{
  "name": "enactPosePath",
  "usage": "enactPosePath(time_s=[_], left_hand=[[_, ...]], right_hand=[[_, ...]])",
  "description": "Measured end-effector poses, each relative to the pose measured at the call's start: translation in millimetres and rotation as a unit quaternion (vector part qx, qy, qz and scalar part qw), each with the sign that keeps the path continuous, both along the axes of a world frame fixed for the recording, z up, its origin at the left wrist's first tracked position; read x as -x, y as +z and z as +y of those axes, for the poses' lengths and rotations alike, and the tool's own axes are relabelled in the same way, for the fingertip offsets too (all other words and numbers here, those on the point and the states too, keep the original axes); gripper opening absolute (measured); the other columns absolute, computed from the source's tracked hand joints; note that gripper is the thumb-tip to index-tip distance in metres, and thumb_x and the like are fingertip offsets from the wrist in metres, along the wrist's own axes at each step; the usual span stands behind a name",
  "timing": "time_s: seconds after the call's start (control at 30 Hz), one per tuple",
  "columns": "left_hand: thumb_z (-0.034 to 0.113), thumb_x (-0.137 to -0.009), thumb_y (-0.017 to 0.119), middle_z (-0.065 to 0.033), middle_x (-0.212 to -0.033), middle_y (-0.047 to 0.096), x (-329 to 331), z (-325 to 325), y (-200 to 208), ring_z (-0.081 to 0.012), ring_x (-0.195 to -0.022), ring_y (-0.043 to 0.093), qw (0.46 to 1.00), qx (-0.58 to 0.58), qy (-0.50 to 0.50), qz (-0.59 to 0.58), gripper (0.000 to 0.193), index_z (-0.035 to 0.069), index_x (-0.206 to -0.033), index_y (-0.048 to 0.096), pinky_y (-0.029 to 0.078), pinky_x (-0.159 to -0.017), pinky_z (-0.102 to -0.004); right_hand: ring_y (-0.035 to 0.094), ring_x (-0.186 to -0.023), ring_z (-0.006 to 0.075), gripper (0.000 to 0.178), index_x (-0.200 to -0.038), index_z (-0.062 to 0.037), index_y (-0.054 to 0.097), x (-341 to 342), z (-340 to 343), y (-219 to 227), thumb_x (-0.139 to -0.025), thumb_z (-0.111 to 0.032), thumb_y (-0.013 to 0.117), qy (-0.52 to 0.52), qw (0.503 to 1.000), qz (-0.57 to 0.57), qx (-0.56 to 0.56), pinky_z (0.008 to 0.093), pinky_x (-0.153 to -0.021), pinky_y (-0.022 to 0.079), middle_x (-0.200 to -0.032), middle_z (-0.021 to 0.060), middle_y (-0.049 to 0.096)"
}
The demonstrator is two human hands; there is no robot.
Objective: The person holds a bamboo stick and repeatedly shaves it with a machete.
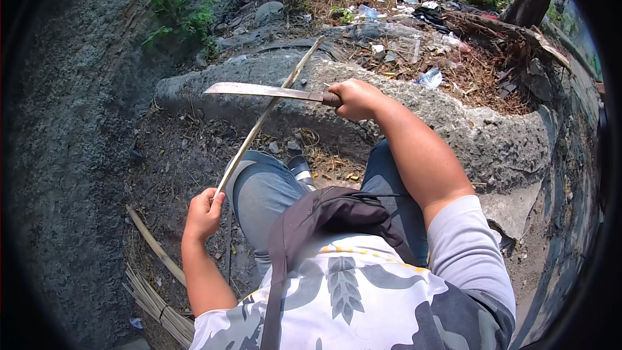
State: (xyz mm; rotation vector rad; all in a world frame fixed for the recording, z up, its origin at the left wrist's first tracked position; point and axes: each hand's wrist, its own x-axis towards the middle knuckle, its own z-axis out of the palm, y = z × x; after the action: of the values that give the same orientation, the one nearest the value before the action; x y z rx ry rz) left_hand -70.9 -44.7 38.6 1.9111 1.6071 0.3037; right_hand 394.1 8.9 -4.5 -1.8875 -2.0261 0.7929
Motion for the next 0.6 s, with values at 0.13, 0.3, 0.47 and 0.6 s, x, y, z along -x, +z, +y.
enactPosePath(time_s=[0.13,0.3,0.47,0.6], left_hand=[[0.020,-0.106,0.062,0.0055,-0.066,0.051,-9,-3,1,-0.0049,-0.060,0.041,0.999,0.034,0.000,-0.030,0.022,-0.001,-0.099,0.067,0.035,-0.052,-0.0277],[0.018,-0.106,0.062,0.0057,-0.068,0.051,12,-9,17,-0.0042,-0.061,0.043,1.000,-0.011,-0.006,0.001,0.019,0.000,-0.103,0.068,0.035,-0.053,-0.0264],[0.018,-0.105,0.063,0.0055,-0.067,0.051,12,-9,7,-0.0046,-0.060,0.043,1.000,-0.006,0.006,-0.013,0.019,0.000,-0.104,0.068,0.035,-0.053,-0.0267],[0.018,-0.105,0.063,0.0058,-0.067,0.051,2,-11,-4,-0.0047,-0.059,0.041,0.999,-0.021,0.005,-0.024,0.019,0.000,-0.102,0.068,0.034,-0.052,-0.0271]], right_hand=[[0.072,-0.100,0.0350,0.025,-0.102,-0.0155,0.071,-1,-6,6,-0.078,-0.012,0.070,0.036,0.996,-0.069,-0.043,0.0488,-0.084,0.056,-0.100,0.0121,0.075],[0.074,-0.104,0.0330,0.023,-0.110,-0.0190,0.072,-14,6,-3,-0.089,-0.019,0.063,-0.236,0.966,-0.098,-0.041,0.0487,-0.083,0.059,-0.106,0.0118,0.077],[0.073,-0.106,0.0348,0.027,-0.114,-0.0168,0.071,-24,8,-7,-0.090,-0.021,0.062,-0.238,0.966,-0.096,-0.042,0.0494,-0.086,0.059,-0.113,0.0143,0.076],[0.072,-0.104,0.0376,0.027,-0.112,-0.0162,0.070,-15,6,-13,-0.087,-0.017,0.062,-0.216,0.972,-0.073,-0.061,0.0492,-0.091,0.058,-0.109,0.0160,0.075]])
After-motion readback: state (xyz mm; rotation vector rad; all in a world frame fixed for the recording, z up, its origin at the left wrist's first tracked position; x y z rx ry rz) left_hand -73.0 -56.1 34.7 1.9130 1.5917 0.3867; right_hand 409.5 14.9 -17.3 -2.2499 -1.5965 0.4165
